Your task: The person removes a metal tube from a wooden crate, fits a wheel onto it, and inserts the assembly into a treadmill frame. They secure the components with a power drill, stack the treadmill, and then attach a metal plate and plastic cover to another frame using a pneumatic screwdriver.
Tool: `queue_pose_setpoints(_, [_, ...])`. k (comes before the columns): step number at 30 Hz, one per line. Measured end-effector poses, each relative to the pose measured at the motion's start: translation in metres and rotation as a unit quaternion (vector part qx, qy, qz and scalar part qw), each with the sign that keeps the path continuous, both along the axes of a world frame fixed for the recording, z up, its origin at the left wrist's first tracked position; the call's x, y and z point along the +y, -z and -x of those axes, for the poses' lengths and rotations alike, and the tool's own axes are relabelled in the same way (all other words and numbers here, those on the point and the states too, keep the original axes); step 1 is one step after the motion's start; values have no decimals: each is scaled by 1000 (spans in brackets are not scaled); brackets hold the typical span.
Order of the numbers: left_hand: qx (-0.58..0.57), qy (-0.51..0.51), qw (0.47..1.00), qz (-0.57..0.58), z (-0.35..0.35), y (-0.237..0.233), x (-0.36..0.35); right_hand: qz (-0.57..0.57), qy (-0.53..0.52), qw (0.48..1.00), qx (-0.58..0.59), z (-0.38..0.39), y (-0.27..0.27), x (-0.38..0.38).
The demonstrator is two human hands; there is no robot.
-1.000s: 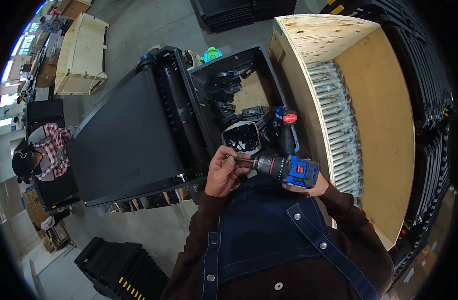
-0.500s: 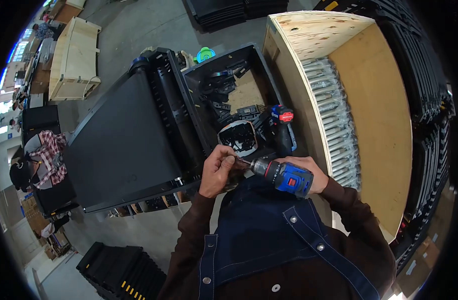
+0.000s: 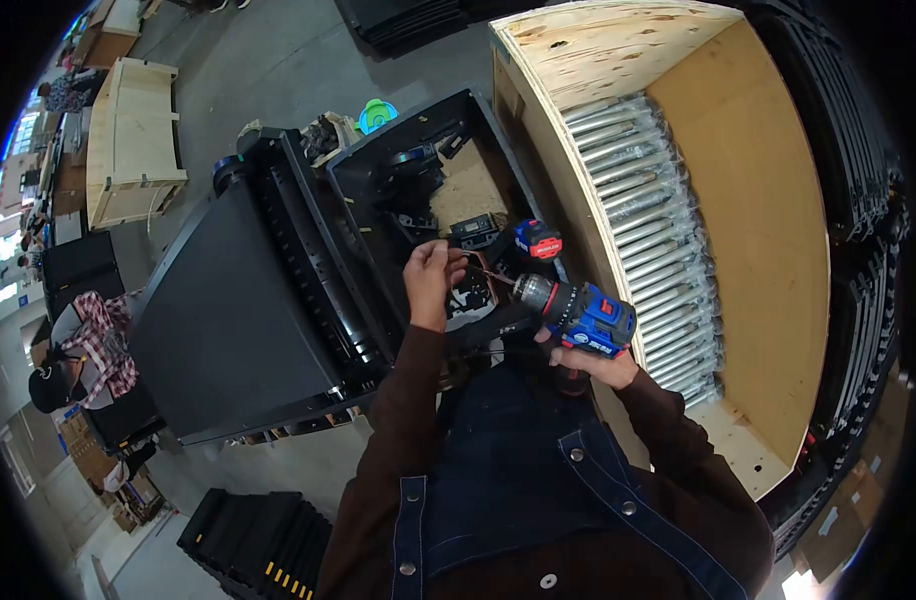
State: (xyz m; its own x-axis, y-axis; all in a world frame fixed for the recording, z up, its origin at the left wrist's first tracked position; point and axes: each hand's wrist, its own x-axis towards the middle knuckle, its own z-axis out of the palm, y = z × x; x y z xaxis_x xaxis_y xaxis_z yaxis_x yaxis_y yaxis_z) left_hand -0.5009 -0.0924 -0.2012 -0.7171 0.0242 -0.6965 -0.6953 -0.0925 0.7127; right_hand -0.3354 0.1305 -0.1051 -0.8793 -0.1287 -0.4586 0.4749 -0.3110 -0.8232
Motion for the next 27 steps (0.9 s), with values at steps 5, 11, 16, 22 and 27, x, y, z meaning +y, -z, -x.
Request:
queue_pose_setpoints(5, [215,281,848,396,26,105,45,11,95,993,-63,-6,1,0])
queue_pose_setpoints(11, [283,505,641,504,33,161,39,16,129,989,-77,3,-6,5])
queue_pose_setpoints(16, [314,562,589,488,40,182,38,15,112,992,-60,5,-4,6])
queue_pose_setpoints(22, [298,610,573,459,44,173,30,24,104,994,-35,20,-23,-6])
queue_pose_setpoints(27, [295,537,614,498,35,193,34,26,146,988,-42,19,-44,-14])
